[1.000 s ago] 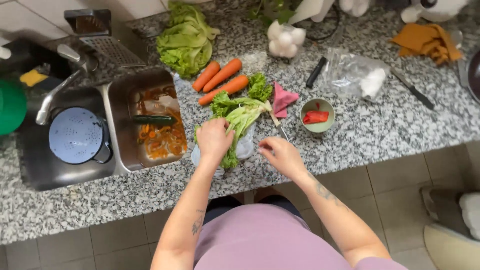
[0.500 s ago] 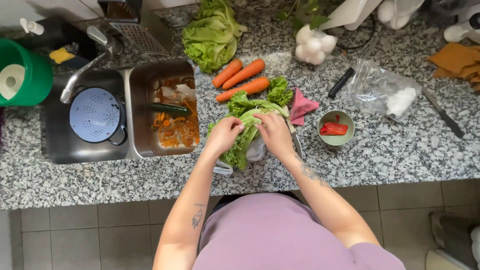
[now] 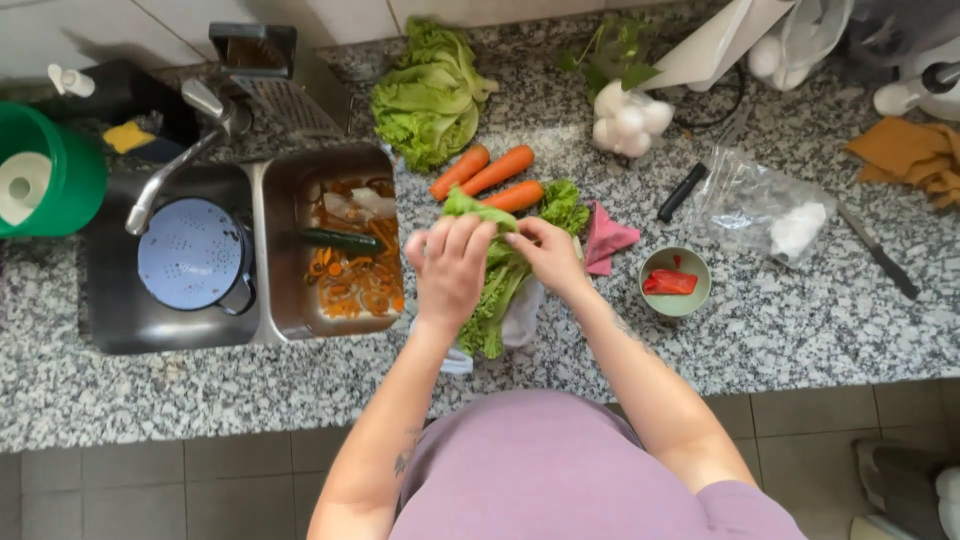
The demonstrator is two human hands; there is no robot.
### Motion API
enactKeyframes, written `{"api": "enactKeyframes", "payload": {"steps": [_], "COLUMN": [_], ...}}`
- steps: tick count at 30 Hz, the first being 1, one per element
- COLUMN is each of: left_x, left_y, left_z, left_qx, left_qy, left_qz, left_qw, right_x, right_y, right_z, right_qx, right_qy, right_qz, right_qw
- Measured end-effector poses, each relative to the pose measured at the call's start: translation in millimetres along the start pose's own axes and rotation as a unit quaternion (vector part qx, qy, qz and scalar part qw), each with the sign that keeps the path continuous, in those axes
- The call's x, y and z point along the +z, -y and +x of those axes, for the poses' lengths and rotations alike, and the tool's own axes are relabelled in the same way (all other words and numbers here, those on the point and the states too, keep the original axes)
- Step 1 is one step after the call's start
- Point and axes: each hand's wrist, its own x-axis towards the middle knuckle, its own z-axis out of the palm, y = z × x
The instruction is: The person attempts to light a gas stove burner using a lighter, then retrieves a red bell pepper from a plastic bag, cuts a piece off with a knife, and places the remainder back in the bag inside the refrigerator. Finally, the person washes a blue colander in the sink.
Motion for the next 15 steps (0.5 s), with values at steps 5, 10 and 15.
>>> {"api": "enactKeyframes", "payload": {"steps": [5, 10, 15], "left_x": [23.3, 58.8, 65.1], "left_y": [-25.7, -35.8, -37.4], "left_z": [-22.9, -67.3, -76.5], "left_qx": [-0.085, -0.118, -0.074], "left_qy": [0.169, 0.236, 0.181], "left_qz": [-0.129, -0.158, -0.085], "left_qw": [0.974, 0.951, 0.977], "right_x": [0.6, -5.8, -5.3], "right_y": [-54.2, -82.7, -86.1], "right_z": [16.8, 22.8, 21.9], "right_qx": [0.105, 0.132, 0.159], "right_qy": [-0.019, -0.09, -0.164], "right_qz": [0.189, 0.26, 0.299], "right_qw": [0.976, 0.952, 0.926]}}
